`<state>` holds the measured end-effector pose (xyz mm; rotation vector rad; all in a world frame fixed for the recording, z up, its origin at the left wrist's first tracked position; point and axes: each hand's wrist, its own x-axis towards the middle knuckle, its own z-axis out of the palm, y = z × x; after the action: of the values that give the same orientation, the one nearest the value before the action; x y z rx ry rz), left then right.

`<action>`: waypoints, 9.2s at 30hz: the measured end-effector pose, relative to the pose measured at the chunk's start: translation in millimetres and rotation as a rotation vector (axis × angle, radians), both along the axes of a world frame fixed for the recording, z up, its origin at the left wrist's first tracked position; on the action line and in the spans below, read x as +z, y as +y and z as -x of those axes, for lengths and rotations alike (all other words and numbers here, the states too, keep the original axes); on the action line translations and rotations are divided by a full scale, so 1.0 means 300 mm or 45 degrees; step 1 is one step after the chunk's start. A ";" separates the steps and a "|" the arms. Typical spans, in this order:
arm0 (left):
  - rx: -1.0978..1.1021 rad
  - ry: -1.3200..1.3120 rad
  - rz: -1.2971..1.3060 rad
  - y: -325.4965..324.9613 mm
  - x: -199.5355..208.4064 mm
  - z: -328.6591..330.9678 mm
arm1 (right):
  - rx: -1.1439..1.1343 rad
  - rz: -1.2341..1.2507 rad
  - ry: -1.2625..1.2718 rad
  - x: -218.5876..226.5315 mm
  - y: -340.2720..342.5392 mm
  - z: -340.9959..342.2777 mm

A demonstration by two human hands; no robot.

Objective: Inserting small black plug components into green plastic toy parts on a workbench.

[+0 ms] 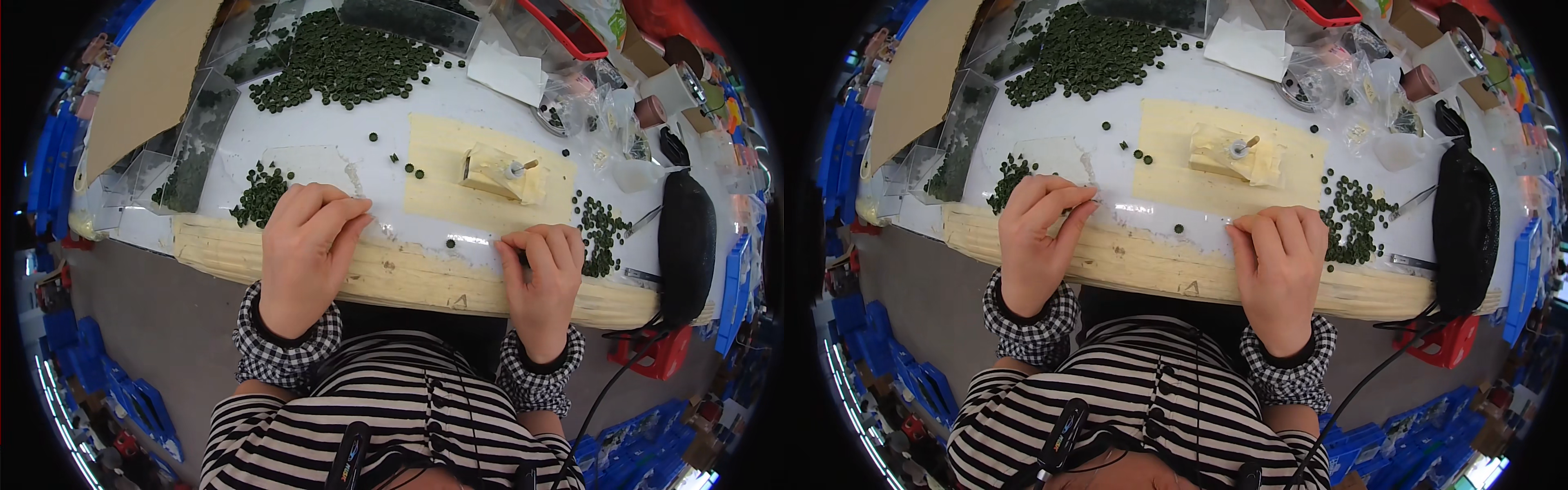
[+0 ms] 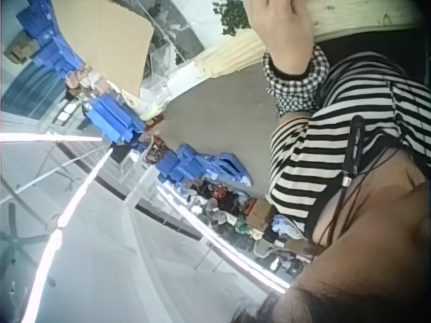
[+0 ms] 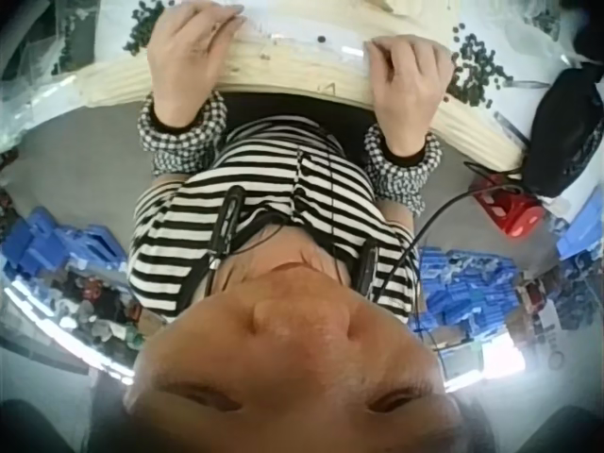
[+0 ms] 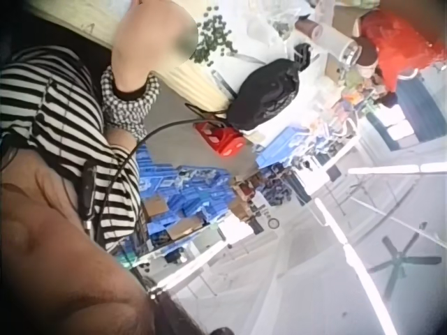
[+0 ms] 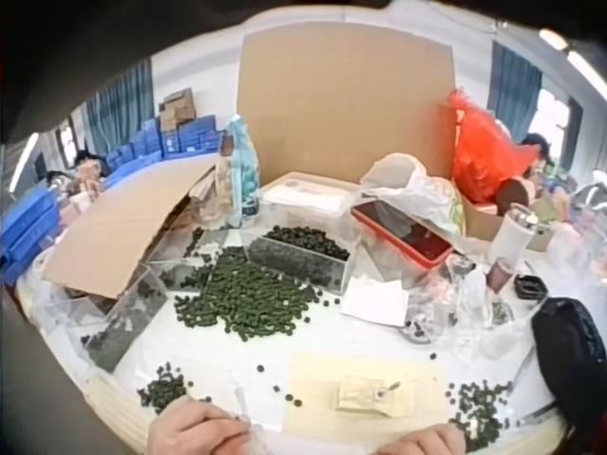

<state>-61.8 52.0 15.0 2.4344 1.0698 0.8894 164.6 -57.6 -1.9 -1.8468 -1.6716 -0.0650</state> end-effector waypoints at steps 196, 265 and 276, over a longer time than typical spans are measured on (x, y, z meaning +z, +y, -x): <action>-0.573 -0.703 0.054 -0.060 -0.055 -0.215 | 0.445 -0.491 0.386 0.005 0.045 0.021; -0.122 0.184 -0.286 0.037 -0.058 0.027 | 0.074 -0.194 0.323 0.003 0.010 0.014; -0.227 -1.970 2.032 0.056 0.010 -0.089 | 0.141 -0.285 0.497 0.000 0.053 0.045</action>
<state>-35.1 68.7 18.1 0.2107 0.4174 0.8688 151.0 -41.6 -2.0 -1.4863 -1.4259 0.1412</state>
